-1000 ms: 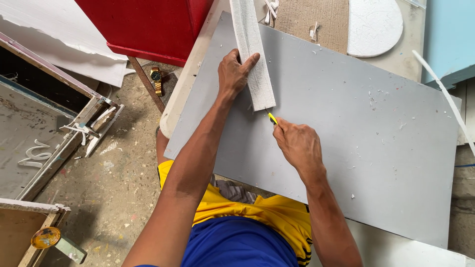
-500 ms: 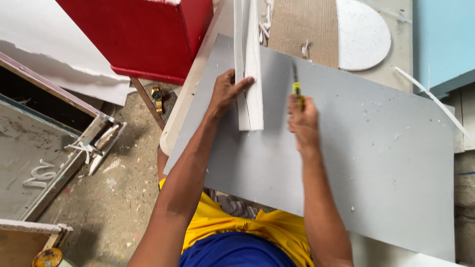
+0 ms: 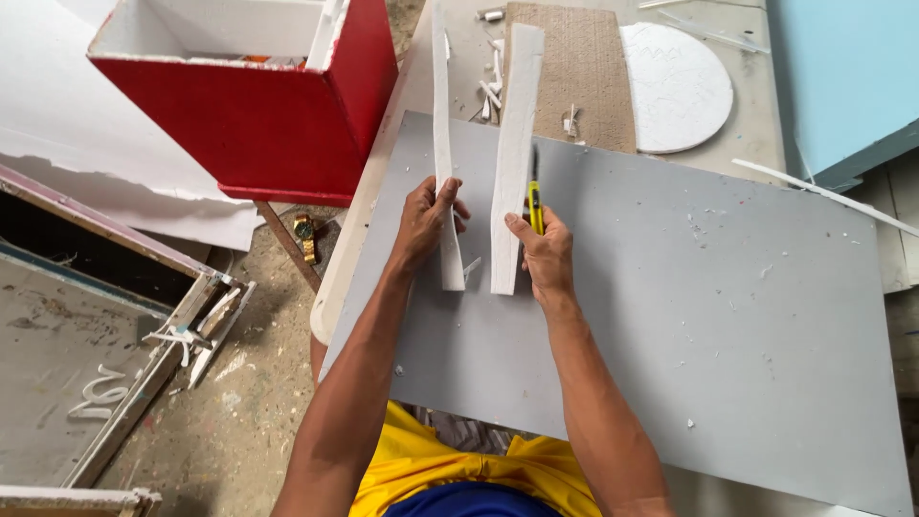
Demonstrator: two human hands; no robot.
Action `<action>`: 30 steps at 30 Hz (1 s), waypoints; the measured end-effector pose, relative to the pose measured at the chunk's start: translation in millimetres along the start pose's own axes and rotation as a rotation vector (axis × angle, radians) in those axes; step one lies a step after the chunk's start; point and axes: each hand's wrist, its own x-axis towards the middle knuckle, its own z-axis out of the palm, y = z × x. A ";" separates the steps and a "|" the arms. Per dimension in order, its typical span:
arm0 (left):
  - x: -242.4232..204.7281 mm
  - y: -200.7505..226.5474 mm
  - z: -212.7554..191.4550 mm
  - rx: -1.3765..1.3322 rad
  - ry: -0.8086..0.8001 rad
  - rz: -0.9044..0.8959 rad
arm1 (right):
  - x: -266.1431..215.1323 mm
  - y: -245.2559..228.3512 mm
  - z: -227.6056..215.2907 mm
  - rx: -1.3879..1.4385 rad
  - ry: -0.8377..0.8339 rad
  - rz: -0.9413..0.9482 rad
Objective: Cutting and trimming long strips of white foam using a utility knife on a grey board placed on the floor.
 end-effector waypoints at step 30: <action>-27.9 -1.1 16.7 -0.895 -0.033 -0.377 | 19.2 15.3 -21.3 0.325 -0.037 0.167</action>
